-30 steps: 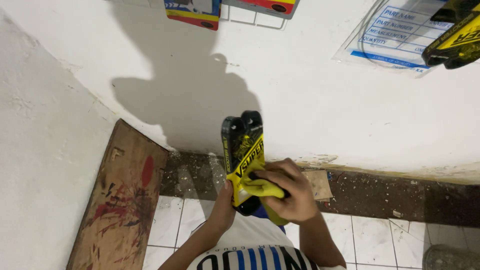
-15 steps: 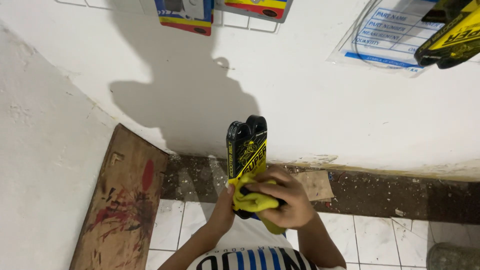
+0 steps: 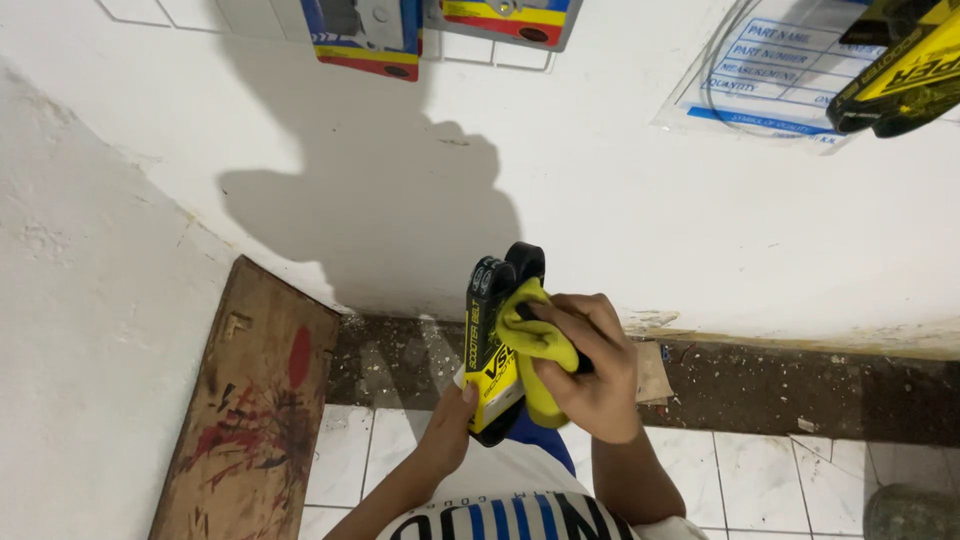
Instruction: Wiping down a packaged motorcycle drive belt with a yellow microfiber cloth.
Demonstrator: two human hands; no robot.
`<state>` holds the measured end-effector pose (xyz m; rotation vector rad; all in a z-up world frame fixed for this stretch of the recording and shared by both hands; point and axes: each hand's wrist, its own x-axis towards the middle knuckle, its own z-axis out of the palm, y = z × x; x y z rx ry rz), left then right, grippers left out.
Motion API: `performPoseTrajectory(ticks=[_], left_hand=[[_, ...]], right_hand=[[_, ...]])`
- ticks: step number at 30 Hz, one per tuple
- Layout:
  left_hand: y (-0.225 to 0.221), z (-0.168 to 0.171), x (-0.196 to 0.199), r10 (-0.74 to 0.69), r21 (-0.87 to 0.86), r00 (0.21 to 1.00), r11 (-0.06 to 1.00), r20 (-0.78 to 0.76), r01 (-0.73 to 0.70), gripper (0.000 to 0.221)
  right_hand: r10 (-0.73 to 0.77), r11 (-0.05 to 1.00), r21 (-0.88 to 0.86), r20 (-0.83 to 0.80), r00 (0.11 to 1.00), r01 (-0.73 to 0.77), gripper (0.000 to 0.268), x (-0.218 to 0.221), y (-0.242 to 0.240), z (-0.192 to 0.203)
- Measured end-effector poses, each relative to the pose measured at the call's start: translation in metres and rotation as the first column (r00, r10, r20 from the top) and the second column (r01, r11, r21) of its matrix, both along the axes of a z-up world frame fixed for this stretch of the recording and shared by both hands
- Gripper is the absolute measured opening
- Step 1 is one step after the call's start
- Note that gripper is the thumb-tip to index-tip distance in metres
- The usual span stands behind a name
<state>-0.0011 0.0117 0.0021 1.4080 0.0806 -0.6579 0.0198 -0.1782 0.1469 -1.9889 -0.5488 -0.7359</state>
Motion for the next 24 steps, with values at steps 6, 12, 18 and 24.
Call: performPoseTrajectory(ticks=[6,12,18,24], left_hand=[[0.004,0.016,0.001,0.008,0.064,1.000,0.998,0.004,-0.008,0.055],[0.003,0.004,0.003,0.009,-0.128,1.000,0.992,0.027,-0.006,0.050],[0.003,0.011,0.004,-0.038,-0.079,0.997,0.996,0.066,0.043,0.050],[0.003,0.019,0.006,-0.058,0.034,0.998,0.998,-0.016,0.059,0.056]], right_hand=[[0.160,0.987,-0.004,0.011,0.987,-0.160,0.035,0.001,0.012,-0.001],[-0.018,0.999,0.028,-0.011,1.000,0.018,0.044,0.004,0.008,0.010],[-0.026,1.000,0.013,0.025,0.999,0.025,0.043,0.006,0.010,0.007],[-0.003,1.000,0.024,-0.042,0.999,0.004,0.046,0.002,0.010,0.012]])
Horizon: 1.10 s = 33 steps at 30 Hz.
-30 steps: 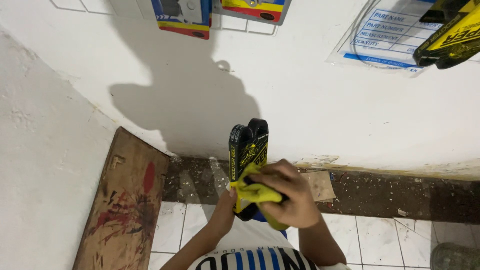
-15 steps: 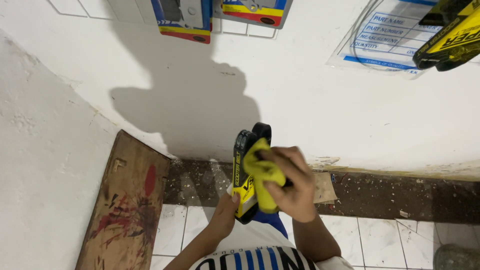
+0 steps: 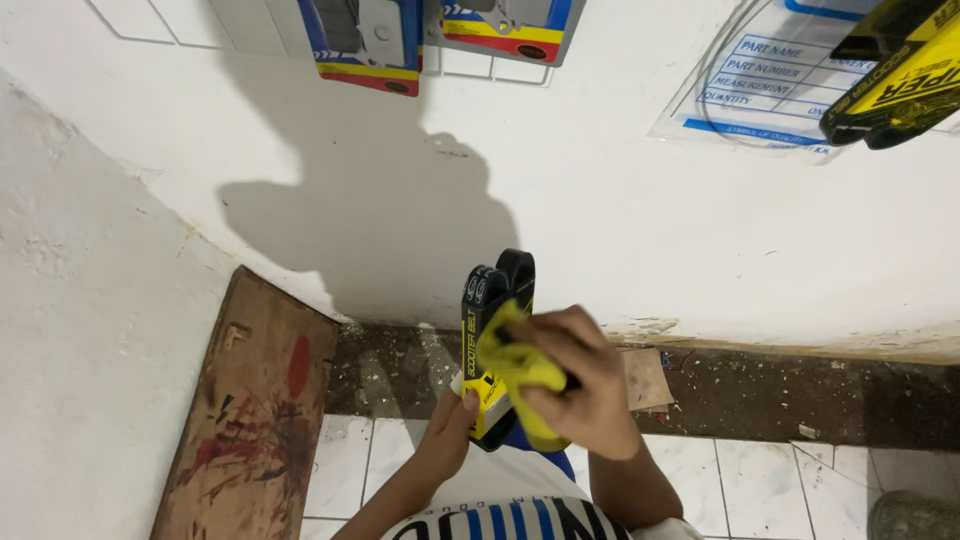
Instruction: Wiping down a packaged motorcycle drive belt with a yellow microfiber cloth.
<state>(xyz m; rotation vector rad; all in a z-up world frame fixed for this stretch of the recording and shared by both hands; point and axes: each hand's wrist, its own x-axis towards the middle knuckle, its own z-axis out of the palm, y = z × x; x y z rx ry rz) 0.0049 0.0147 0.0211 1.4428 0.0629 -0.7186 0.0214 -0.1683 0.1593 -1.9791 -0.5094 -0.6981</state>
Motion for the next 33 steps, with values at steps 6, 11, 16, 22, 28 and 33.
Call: performPoseTrajectory(ticks=[6,11,16,22,28,33], left_hand=[[-0.002,-0.024,-0.004,0.001,-0.122,0.997,0.992,0.079,0.009,0.055],[-0.002,0.003,-0.004,0.005,-0.083,0.999,0.997,0.039,-0.002,0.061],[-0.004,0.011,-0.002,-0.024,-0.139,0.997,0.990,0.071,0.034,0.056],[-0.004,0.031,-0.005,-0.052,-0.126,0.998,0.990,0.024,0.055,0.064],[-0.010,-0.007,-0.003,-0.009,-0.151,0.995,0.988,0.097,0.024,0.055],[-0.013,0.010,-0.004,-0.021,-0.346,0.928,0.925,0.372,0.160,0.062]], right_hand=[[-0.111,0.992,0.069,0.135,0.985,0.102,0.038,0.015,-0.008,-0.003],[-0.199,0.977,0.076,-0.008,0.980,0.199,0.045,0.006,-0.012,0.000],[-0.051,0.996,0.075,0.125,0.991,0.042,0.040,0.005,-0.005,-0.007],[-0.293,0.950,0.114,0.010,0.956,0.290,0.040,0.004,-0.021,0.007],[-0.062,0.997,0.041,0.090,0.994,0.059,0.045,-0.007,-0.016,-0.014],[-0.249,0.965,0.111,0.117,0.961,0.237,0.042,-0.001,-0.024,-0.007]])
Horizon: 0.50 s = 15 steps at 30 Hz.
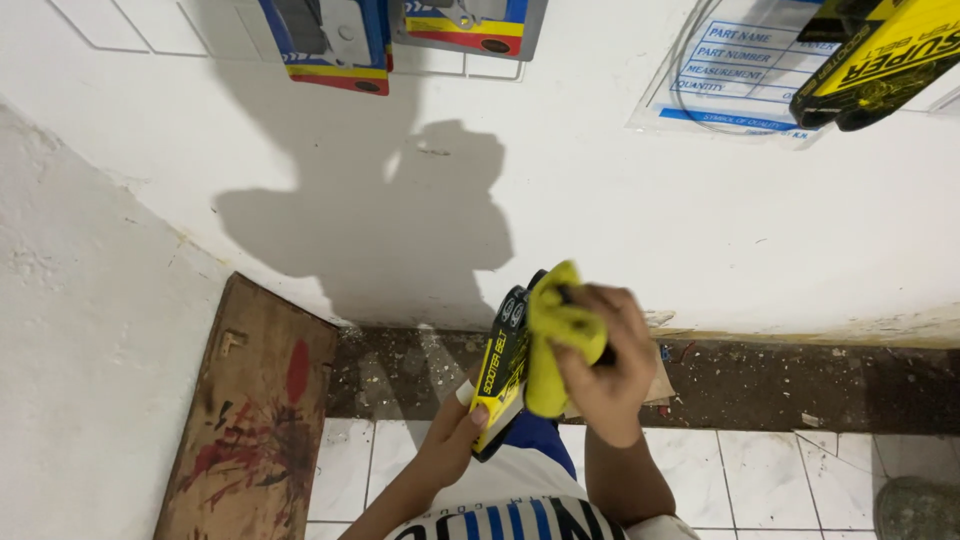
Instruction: Wiping down a packaged motorcycle drive belt with a yellow microfiber cloth.
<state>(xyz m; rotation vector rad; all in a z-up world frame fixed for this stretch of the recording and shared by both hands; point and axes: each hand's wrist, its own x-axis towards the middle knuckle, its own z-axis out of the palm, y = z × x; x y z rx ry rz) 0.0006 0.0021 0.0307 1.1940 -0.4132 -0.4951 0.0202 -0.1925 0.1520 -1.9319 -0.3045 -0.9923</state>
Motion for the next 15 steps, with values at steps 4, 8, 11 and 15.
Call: performPoseTrajectory(ticks=[4,8,11,15], left_hand=[[0.004,-0.041,-0.006,0.069,0.068,0.932,0.997,-0.357,-0.048,0.064],[0.003,-0.028,-0.007,0.139,0.225,0.924,0.973,-0.355,-0.060,0.058],[0.003,-0.012,-0.007,0.147,0.350,0.920,0.937,-0.362,-0.012,0.051],[0.006,-0.031,-0.009,0.058,0.250,0.919,0.967,-0.391,0.046,0.062]], right_hand=[[-0.003,0.995,0.103,-0.038,0.999,0.007,0.043,0.003,-0.005,-0.002],[0.126,0.992,0.005,-0.020,0.992,-0.126,0.035,-0.008,0.001,-0.013],[0.250,0.968,0.001,-0.041,0.967,-0.250,0.047,-0.012,0.005,-0.007],[-0.006,0.997,0.083,-0.026,1.000,0.008,0.036,-0.001,-0.004,0.004]])
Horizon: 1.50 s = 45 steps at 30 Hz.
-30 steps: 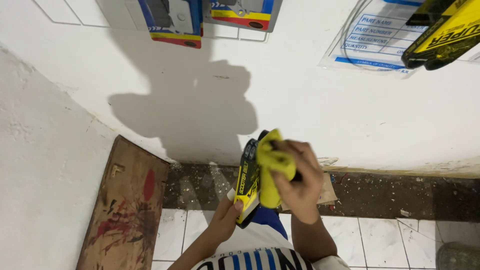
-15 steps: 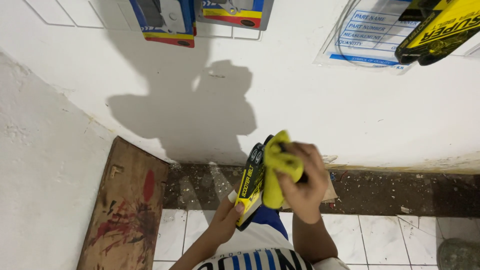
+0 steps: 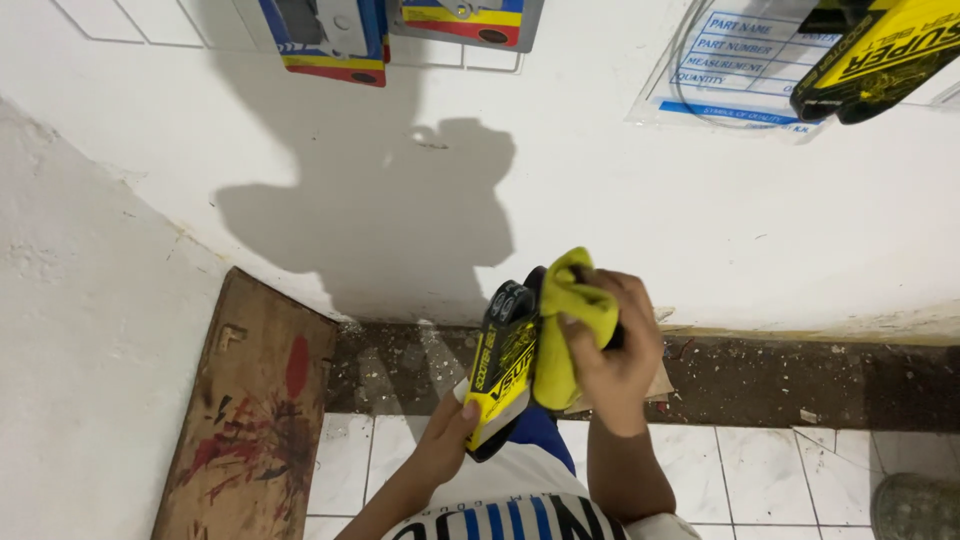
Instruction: Wiping down a packaged motorcycle drive belt with a yellow microfiber cloth.
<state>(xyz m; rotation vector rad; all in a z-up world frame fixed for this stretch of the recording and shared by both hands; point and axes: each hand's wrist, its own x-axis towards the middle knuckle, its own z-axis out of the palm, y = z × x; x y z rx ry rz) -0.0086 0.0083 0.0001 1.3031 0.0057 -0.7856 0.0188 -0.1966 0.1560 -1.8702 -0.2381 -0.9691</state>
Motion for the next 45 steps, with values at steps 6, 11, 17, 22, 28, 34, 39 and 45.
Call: performPoseTrajectory(ticks=[6,11,17,22,28,34,39,45], left_hand=[[-0.003,-0.032,0.006,0.156,-0.076,0.987,0.985,0.046,-0.153,0.064],[-0.001,-0.002,0.004,0.105,0.166,0.992,0.982,-0.065,-0.093,0.058],[-0.001,-0.102,0.008,0.208,-0.450,0.964,0.854,-0.164,-0.260,0.065],[-0.004,-0.070,0.012,0.219,-0.421,0.972,0.876,-0.083,-0.233,0.055],[-0.006,-0.084,0.015,0.288,-0.324,0.837,0.824,-0.465,-0.464,0.063],[-0.004,-0.113,0.022,0.274,-0.483,0.877,0.750,-0.395,-0.452,0.057],[-0.008,-0.074,0.020,0.268,-0.384,0.916,0.845,-0.299,-0.373,0.059],[-0.007,-0.081,0.030,0.303,-0.505,0.900,0.749,-0.313,-0.428,0.059]], right_hand=[[0.205,0.971,-0.118,-0.046,0.978,-0.209,0.039,-0.003,-0.003,-0.015],[0.321,0.942,-0.100,-0.013,0.947,-0.321,0.042,0.000,-0.005,-0.019],[0.100,0.994,-0.032,-0.058,0.993,-0.102,0.044,0.002,-0.015,-0.011],[0.387,0.904,-0.157,-0.099,0.917,-0.398,0.046,-0.001,-0.007,-0.013],[0.103,0.994,-0.018,-0.139,0.985,-0.106,0.040,0.010,-0.015,-0.011],[0.405,0.892,-0.136,-0.186,0.895,-0.432,0.052,-0.001,-0.015,-0.013],[0.216,0.971,-0.069,-0.166,0.962,-0.230,0.045,0.008,-0.016,-0.009],[0.358,0.907,-0.164,-0.188,0.915,-0.389,0.040,0.008,-0.019,-0.020]])
